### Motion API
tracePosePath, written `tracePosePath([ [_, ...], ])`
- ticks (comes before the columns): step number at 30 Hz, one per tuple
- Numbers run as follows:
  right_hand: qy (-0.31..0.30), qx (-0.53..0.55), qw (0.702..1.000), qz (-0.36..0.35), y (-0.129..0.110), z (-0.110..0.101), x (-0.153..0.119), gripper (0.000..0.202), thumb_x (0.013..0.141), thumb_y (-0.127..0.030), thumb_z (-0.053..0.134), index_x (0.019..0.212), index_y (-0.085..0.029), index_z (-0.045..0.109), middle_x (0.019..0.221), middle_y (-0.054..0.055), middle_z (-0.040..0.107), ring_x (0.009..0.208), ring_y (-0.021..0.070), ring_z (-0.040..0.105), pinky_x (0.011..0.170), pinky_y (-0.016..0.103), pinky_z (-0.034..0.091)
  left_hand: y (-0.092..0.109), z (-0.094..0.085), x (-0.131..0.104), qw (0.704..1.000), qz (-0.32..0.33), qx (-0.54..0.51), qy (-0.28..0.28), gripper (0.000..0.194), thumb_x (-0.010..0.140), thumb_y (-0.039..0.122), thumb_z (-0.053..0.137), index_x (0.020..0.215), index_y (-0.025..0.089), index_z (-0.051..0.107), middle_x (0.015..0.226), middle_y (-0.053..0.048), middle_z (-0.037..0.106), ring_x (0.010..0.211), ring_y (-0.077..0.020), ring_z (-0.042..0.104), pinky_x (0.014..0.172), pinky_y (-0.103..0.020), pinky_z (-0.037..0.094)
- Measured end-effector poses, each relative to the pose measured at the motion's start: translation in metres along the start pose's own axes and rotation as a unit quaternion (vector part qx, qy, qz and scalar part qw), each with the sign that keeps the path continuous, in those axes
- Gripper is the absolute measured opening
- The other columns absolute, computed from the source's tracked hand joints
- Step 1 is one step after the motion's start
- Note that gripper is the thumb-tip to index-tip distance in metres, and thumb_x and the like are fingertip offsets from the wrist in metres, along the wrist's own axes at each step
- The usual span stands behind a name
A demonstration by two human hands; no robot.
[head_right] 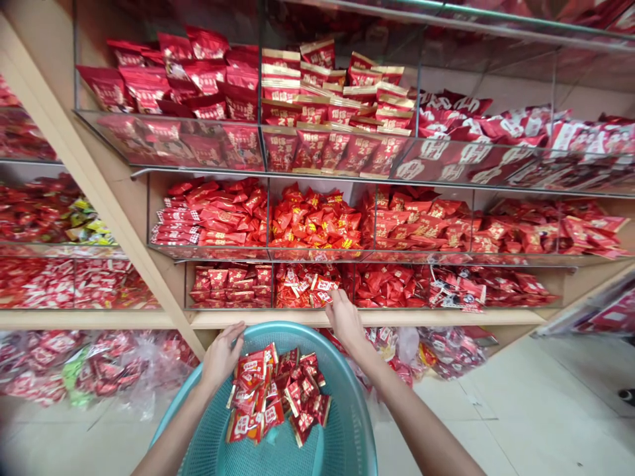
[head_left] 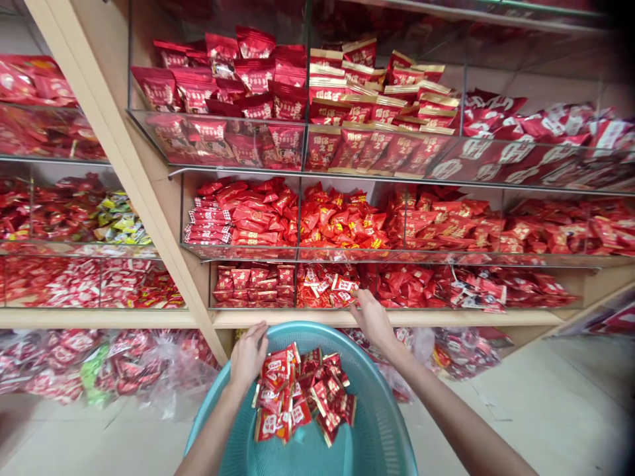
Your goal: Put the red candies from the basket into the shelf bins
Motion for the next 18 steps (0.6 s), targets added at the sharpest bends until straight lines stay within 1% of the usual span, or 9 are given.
tracePosePath([
  [2,0.003,-0.044,0.999,-0.006,0.001,-0.002,0.015,0.027,0.086,-0.018,0.037,0.112,-0.019,0.045,0.112,0.009,0.052,0.081,0.0174,0.06,0.062,0.026,0.039,0.0,0.0,0.0,1.0,-0.001,0.0,-0.001,0.036,0.083,0.026,0.038,0.111,0.023,0.061,0.122,0.0,0.059,0.11,-0.0159,0.055,0.098,-0.031,0.042],
  [4,-0.011,-0.085,0.996,-0.009,0.0,-0.001,0.029,0.034,0.086,-0.017,0.038,0.119,-0.02,0.04,0.119,0.01,0.048,0.082,0.0182,0.061,0.059,0.026,0.039,0.0,-0.001,0.0,1.0,-0.003,-0.001,-0.001,0.036,0.083,0.025,0.038,0.111,0.023,0.061,0.122,-0.001,0.059,0.111,-0.0161,0.054,0.099,-0.031,0.041],
  [6,-0.039,-0.121,0.992,-0.007,-0.001,0.003,0.04,0.039,0.086,-0.019,0.041,0.124,-0.021,0.035,0.12,0.01,0.047,0.081,0.0193,0.062,0.058,0.027,0.039,0.0,-0.001,0.0,1.0,-0.004,-0.003,-0.002,0.036,0.083,0.024,0.038,0.111,0.022,0.061,0.122,-0.001,0.059,0.111,-0.0163,0.054,0.099,-0.032,0.042],
  [9,-0.072,-0.159,0.985,0.001,-0.003,0.009,0.05,0.042,0.086,-0.02,0.042,0.127,-0.022,0.032,0.116,0.011,0.049,0.08,0.0203,0.063,0.059,0.028,0.041,-0.001,-0.001,0.0,1.0,-0.006,-0.003,-0.001,0.036,0.083,0.024,0.039,0.111,0.022,0.061,0.122,-0.001,0.059,0.11,-0.0164,0.055,0.097,-0.031,0.043],
  [12,-0.077,-0.17,0.982,0.001,-0.004,0.012,0.051,0.04,0.088,-0.02,0.04,0.127,-0.022,0.032,0.113,0.01,0.05,0.08,0.0202,0.063,0.06,0.028,0.042,-0.002,-0.001,0.0,1.0,-0.004,-0.002,0.003,0.036,0.082,0.023,0.039,0.111,0.022,0.061,0.122,-0.001,0.059,0.111,-0.016,0.055,0.097,-0.031,0.043],
  [14,-0.074,-0.172,0.982,-0.003,-0.007,0.012,0.048,0.039,0.089,-0.022,0.038,0.127,-0.023,0.032,0.114,0.01,0.049,0.08,0.0198,0.063,0.06,0.028,0.042,-0.002,-0.001,0.0,1.0,0.0,-0.001,0.007,0.036,0.082,0.023,0.039,0.111,0.023,0.061,0.121,0.0,0.059,0.11,-0.0156,0.055,0.098,-0.03,0.042],
  [16,-0.073,-0.168,0.983,-0.015,-0.013,0.013,0.043,0.04,0.09,-0.026,0.036,0.129,-0.025,0.03,0.118,0.009,0.048,0.082,0.0192,0.063,0.061,0.027,0.043,-0.001,0.0,0.0,1.0,0.003,0.002,0.007,0.036,0.082,0.023,0.039,0.111,0.022,0.06,0.121,-0.001,0.059,0.11,-0.0156,0.055,0.098,-0.03,0.042],
  [18,-0.085,-0.156,0.983,-0.036,-0.021,0.015,0.037,0.041,0.09,-0.028,0.035,0.131,-0.026,0.028,0.12,0.008,0.048,0.084,0.0187,0.063,0.063,0.027,0.044,-0.001,0.0,0.001,1.0,0.003,0.006,0.006,0.036,0.082,0.023,0.039,0.111,0.022,0.061,0.121,-0.001,0.059,0.11,-0.0159,0.055,0.098,-0.03,0.042],
])
Point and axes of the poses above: each hand's wrist, its own x-axis towards the middle knuckle, its own z-axis out of the palm, y = z × x, the point moved 2 cm from there along x, towards the middle knuckle
